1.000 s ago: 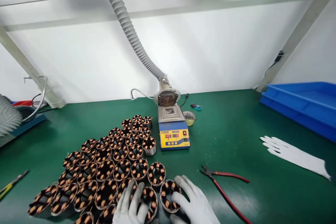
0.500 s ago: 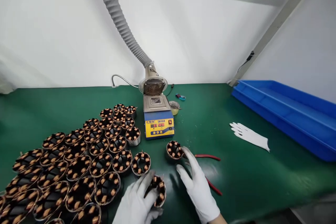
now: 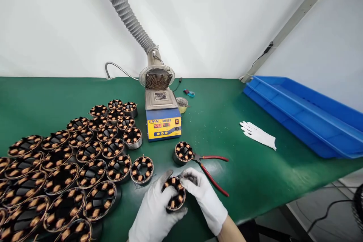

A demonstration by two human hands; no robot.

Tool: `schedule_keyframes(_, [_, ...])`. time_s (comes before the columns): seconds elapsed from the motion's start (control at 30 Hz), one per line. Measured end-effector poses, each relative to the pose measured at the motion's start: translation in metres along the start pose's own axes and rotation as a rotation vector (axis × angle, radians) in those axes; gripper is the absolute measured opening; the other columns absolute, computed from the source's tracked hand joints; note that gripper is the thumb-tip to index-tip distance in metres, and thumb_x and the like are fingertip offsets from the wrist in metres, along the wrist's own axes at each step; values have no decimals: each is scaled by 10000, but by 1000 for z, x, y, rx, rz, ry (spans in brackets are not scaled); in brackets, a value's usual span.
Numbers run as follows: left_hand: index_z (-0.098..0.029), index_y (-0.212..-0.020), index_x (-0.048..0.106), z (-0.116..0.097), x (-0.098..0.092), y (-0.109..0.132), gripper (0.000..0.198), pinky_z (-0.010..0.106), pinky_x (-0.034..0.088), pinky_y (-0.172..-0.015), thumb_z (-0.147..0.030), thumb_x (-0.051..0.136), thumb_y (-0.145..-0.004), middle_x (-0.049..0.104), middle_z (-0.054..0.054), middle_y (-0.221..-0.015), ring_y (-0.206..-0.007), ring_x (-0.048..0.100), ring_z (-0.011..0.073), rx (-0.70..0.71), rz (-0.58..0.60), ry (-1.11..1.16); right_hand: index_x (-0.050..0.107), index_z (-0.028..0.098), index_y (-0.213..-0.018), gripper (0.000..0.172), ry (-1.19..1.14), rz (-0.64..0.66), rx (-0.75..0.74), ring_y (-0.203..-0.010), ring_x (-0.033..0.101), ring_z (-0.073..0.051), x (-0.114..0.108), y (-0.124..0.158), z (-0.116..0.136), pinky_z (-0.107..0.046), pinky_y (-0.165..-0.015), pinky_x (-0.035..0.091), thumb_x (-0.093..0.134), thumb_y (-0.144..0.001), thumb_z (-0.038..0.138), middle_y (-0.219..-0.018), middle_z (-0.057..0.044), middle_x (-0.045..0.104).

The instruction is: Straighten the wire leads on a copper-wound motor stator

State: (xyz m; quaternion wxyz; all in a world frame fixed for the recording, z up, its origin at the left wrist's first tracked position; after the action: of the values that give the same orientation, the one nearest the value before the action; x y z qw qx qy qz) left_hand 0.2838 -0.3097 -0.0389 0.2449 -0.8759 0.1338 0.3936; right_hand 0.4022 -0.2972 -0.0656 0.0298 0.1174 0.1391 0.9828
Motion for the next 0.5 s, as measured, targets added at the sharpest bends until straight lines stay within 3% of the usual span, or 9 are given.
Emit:
schedule_keyframes(0.17, [-148,-893,645,-3,-1,-4,394,413,592,-752,-142,791,-527,632,247,-1132,-921,673,334,25,31,-60,598,181,-631,311,-113,-153,-73,-598,524,-121,-7,-3,-6,-235,-597,449,827,-544,373,-612,35,584])
schedule_keyframes(0.27, [-153,-863,655,-6,1,-9,360,436,587,-757,-143,812,-539,612,230,-1183,-911,671,325,-22,120,-97,615,198,-652,285,-175,-284,-155,-594,532,-104,-28,-1,3,-208,-598,450,821,-580,381,-607,48,594])
schedule_keyframes(0.33, [-154,-848,667,-12,-2,-12,353,474,571,-787,-148,830,-535,610,223,-1190,-960,648,343,-26,106,-90,619,233,-693,268,-230,-348,-200,-601,549,-93,-45,3,11,-199,-625,462,804,-611,408,-619,68,608])
schedule_keyframes(0.4, [-157,-836,676,-20,-10,-14,349,534,527,-857,-173,842,-529,604,209,-1205,-1089,573,386,-24,49,-32,632,264,-736,275,-276,-326,-189,-670,592,-106,-52,9,11,-234,-712,491,805,-605,432,-694,67,644])
schedule_keyframes(0.5, [-193,-844,694,-28,-16,-13,395,601,438,-950,-266,859,-493,597,163,-1228,-1218,452,417,-99,34,202,666,290,-945,407,-263,-100,-60,-948,621,-210,-37,22,-7,-360,-873,484,783,-618,501,-991,-15,685])
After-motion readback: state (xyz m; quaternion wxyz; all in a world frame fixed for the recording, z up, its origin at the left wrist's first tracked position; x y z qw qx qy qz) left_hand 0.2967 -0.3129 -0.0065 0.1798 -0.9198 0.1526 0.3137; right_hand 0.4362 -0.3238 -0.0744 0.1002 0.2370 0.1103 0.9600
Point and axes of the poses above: each hand's wrist, its own y-axis away from the middle knuckle, its own x-axis out of the palm, z = x × y, the point moved 8 cm from there along -y, towards the middle knuckle
